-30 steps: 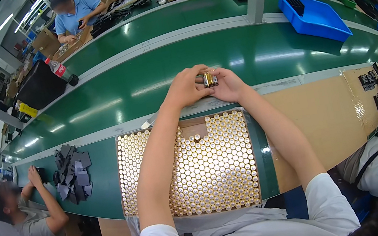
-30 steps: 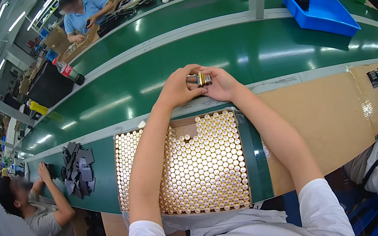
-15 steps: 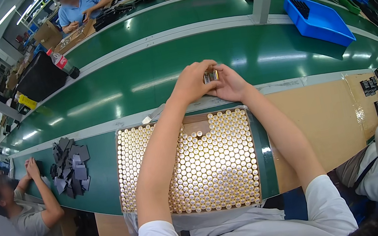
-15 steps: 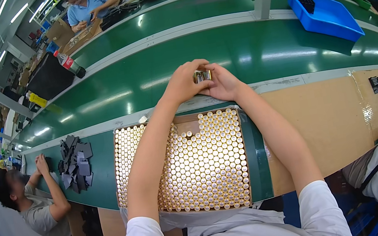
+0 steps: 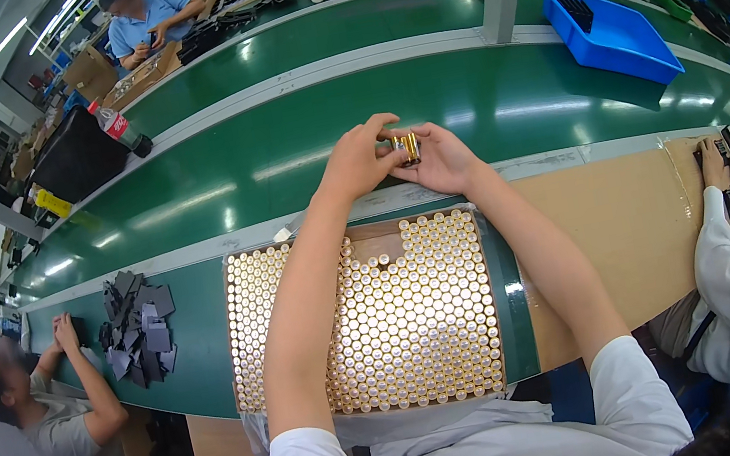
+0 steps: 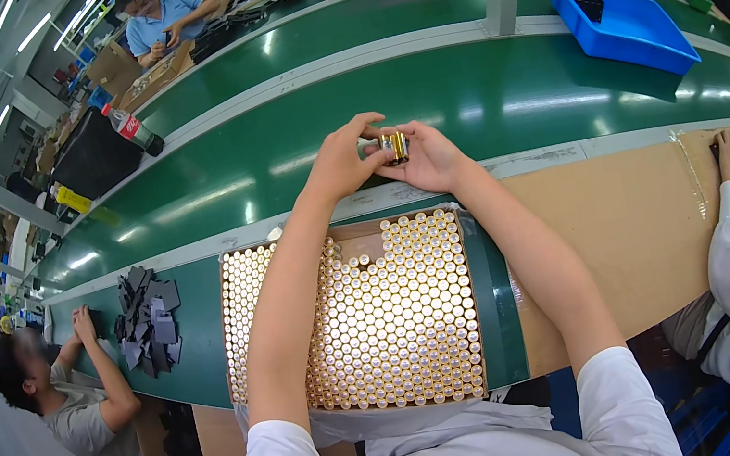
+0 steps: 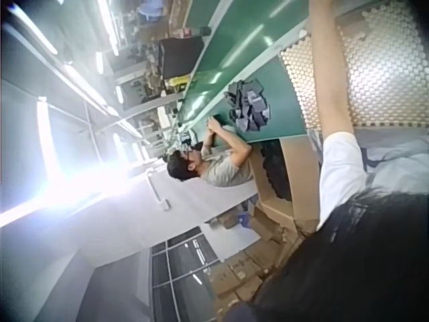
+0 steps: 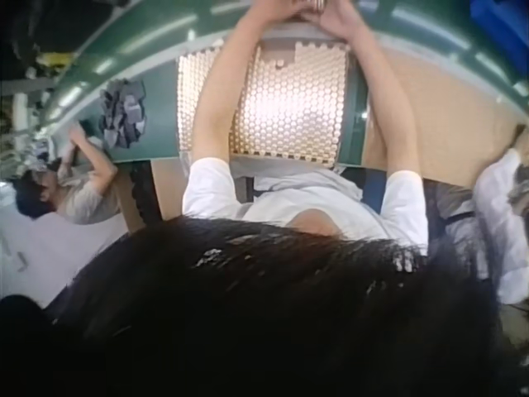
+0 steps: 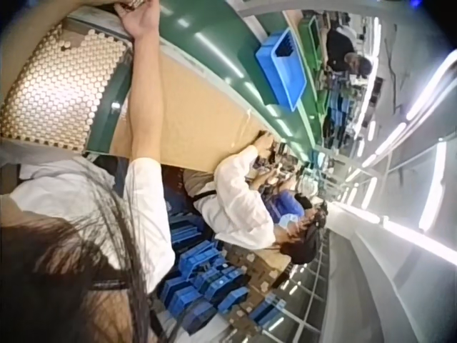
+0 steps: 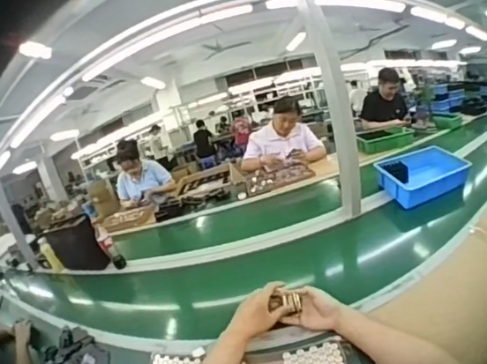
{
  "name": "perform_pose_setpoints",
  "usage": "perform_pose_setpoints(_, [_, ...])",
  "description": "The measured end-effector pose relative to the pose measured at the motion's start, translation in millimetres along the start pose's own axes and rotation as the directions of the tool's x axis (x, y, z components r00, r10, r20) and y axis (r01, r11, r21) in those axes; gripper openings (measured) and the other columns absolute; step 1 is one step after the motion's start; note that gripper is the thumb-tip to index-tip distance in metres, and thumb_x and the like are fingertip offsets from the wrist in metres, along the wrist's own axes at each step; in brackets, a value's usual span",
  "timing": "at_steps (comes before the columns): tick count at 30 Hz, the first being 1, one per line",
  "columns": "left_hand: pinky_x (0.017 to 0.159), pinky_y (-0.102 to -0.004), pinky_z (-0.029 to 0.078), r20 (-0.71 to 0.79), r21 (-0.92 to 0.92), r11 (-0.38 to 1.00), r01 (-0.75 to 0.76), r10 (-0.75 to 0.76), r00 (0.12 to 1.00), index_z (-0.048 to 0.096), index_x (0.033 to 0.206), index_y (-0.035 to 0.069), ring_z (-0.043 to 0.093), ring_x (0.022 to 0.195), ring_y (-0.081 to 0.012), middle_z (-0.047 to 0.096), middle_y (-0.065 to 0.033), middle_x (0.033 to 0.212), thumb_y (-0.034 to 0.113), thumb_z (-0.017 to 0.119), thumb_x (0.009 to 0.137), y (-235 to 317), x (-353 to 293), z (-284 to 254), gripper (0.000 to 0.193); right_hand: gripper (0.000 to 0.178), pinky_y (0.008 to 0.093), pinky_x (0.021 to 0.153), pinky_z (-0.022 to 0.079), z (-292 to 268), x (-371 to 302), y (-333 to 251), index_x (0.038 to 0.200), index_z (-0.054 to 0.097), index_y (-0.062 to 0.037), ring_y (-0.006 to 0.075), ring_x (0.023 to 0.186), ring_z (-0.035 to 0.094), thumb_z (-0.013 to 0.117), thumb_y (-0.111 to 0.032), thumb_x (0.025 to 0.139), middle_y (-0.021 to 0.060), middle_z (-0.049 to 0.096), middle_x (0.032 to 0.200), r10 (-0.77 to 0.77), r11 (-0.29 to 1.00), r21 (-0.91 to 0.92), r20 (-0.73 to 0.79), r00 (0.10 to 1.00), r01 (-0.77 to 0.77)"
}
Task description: The person assembles battery packs by inserting cylindrical batteries into plastic housings by hand.
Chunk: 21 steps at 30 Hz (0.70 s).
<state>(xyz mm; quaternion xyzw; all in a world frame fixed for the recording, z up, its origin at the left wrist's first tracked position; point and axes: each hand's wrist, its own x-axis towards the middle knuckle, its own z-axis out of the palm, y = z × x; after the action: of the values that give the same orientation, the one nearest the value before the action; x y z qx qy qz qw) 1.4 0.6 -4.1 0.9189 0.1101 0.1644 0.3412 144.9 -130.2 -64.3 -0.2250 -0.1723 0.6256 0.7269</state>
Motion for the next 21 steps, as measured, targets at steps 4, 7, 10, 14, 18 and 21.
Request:
perform_pose_setpoints(4, [0.083, -0.0358, 0.058, -0.066, -0.081, 0.993, -0.083, 0.077, 0.995, 0.062, 0.134, 0.008, 0.071, 0.090, -0.0248, 0.076, -0.0118, 0.114, 0.008, 0.087, 0.075, -3.5, -1.0, 0.1, 0.065, 0.045, 0.0415, 0.102, 0.051, -1.3, 3.4, 6.1, 0.138, 0.053, 0.0036, 0.0303, 0.111, 0.067, 0.043, -0.022, 0.102, 0.0258, 0.064, 0.129, 0.031, 0.998, 0.060, -0.033, 0.999, -0.029])
perform_pose_setpoints(7, [0.082, -0.0353, 0.058, -0.049, -0.100, 0.990, -0.096, 0.092, 0.995, 0.062, 0.134, 0.009, 0.071, 0.090, -0.0243, 0.076, -0.0116, 0.112, 0.008, 0.088, 0.075, -2.3, 0.7, 3.1, 0.064, 0.047, 0.0422, 0.104, 0.051, -4.5, 2.1, 2.4, 0.140, 0.052, 0.0037, 0.0306, 0.112, 0.067, 0.043, -0.023, 0.102, 0.0264, 0.064, 0.130, 0.025, 0.997, 0.066, 0.031, 0.999, -0.027])
perform_pose_setpoints(10, [0.081, -0.0347, 0.058, -0.028, -0.115, 0.987, -0.111, 0.108, 0.994, 0.062, 0.134, 0.009, 0.071, 0.090, -0.0238, 0.077, -0.0114, 0.110, 0.008, 0.088, 0.074, -3.3, -0.1, 3.0, 0.064, 0.048, 0.0429, 0.106, 0.050, -4.6, 2.8, 2.0, 0.141, 0.051, 0.0039, 0.0309, 0.113, 0.066, 0.043, -0.023, 0.103, 0.0269, 0.063, 0.132, 0.014, 0.997, 0.078, 0.098, 0.995, -0.021])
perform_pose_setpoints(14, [0.082, -0.0345, 0.058, -0.058, -0.135, 0.988, -0.077, 0.070, 0.996, 0.061, 0.134, 0.008, 0.071, 0.090, -0.0235, 0.077, -0.0112, 0.111, 0.009, 0.089, 0.073, -8.6, -2.6, -0.3, 0.067, 0.048, 0.0439, 0.108, 0.049, -0.5, 3.0, 3.3, 0.141, 0.051, 0.0038, 0.0301, 0.112, 0.066, 0.045, -0.024, 0.102, 0.0277, 0.063, 0.132, 0.009, 1.000, 0.027, -0.008, 1.000, -0.009])
perform_pose_setpoints(18, [0.083, -0.0355, 0.059, -0.019, -0.094, 0.994, -0.060, 0.058, 0.998, 0.060, 0.135, 0.008, 0.071, 0.090, -0.0242, 0.076, -0.0114, 0.115, 0.009, 0.090, 0.071, -5.7, -1.9, -3.3, 0.071, 0.047, 0.0439, 0.108, 0.049, -0.6, 2.4, 3.4, 0.140, 0.052, 0.0033, 0.0296, 0.111, 0.066, 0.045, -0.024, 0.102, 0.0284, 0.063, 0.133, 0.004, 0.999, 0.039, -0.010, 1.000, -0.003])
perform_pose_setpoints(21, [0.084, -0.0358, 0.059, -0.025, -0.087, 0.994, -0.068, 0.066, 0.998, 0.059, 0.136, 0.008, 0.071, 0.091, -0.0247, 0.076, -0.0118, 0.117, 0.009, 0.090, 0.071, -6.7, -0.3, -2.1, 0.072, 0.046, 0.0438, 0.107, 0.049, -5.2, 3.6, 2.6, 0.140, 0.052, 0.0030, 0.0296, 0.111, 0.066, 0.045, -0.023, 0.102, 0.0288, 0.063, 0.133, 0.012, 0.999, 0.039, 0.006, 1.000, -0.012])
